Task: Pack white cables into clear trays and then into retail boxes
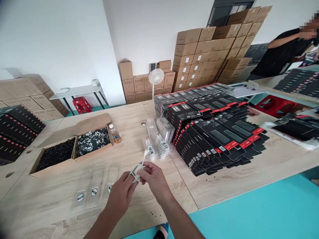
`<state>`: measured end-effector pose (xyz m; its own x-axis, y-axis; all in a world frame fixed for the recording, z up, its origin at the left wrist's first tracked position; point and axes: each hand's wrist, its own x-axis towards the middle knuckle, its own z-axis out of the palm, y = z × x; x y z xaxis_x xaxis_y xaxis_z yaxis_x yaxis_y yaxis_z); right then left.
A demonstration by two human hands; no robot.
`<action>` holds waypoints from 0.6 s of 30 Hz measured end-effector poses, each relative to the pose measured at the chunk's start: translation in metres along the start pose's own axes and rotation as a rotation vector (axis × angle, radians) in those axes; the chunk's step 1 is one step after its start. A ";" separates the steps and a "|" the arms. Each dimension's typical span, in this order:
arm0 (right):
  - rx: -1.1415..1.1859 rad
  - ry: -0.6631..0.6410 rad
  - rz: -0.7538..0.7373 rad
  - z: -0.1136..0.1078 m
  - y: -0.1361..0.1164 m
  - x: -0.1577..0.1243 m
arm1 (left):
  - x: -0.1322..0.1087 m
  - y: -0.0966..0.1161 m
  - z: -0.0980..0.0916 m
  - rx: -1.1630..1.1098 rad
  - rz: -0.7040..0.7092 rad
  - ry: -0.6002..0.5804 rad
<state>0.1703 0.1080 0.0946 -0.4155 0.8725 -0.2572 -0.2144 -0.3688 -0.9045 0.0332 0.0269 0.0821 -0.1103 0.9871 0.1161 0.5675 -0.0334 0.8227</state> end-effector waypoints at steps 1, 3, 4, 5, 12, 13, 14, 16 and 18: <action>0.011 0.006 -0.015 0.001 0.001 0.000 | -0.001 -0.002 -0.002 -0.129 -0.046 -0.001; 0.022 0.042 -0.049 0.007 0.005 0.000 | -0.005 -0.006 -0.009 -0.494 -0.169 -0.011; 0.019 0.061 -0.064 0.011 0.009 0.000 | -0.008 -0.008 -0.013 -0.697 -0.234 -0.019; 0.013 0.072 -0.071 0.017 0.014 0.001 | -0.012 -0.011 -0.019 -0.884 -0.293 -0.033; -0.090 -0.007 -0.099 0.085 0.045 0.004 | -0.045 -0.037 -0.065 -1.388 -0.574 -0.152; -0.201 -0.012 -0.120 0.091 0.046 0.004 | -0.047 -0.041 -0.070 -1.441 -0.586 -0.173; -0.341 -0.025 -0.142 0.096 0.046 0.004 | -0.049 -0.046 -0.074 -1.497 -0.593 -0.192; -0.645 -0.092 -0.189 0.099 0.044 0.003 | -0.048 -0.053 -0.078 -1.609 -0.601 -0.229; -0.888 -0.204 -0.249 0.100 0.041 0.001 | -0.044 -0.058 -0.079 -1.709 -0.613 -0.261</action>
<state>0.0728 0.0617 0.0910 -0.6131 0.7893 -0.0335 0.3989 0.2726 -0.8755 -0.0594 -0.0270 0.0729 0.2517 0.9112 -0.3260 -0.8725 0.3595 0.3310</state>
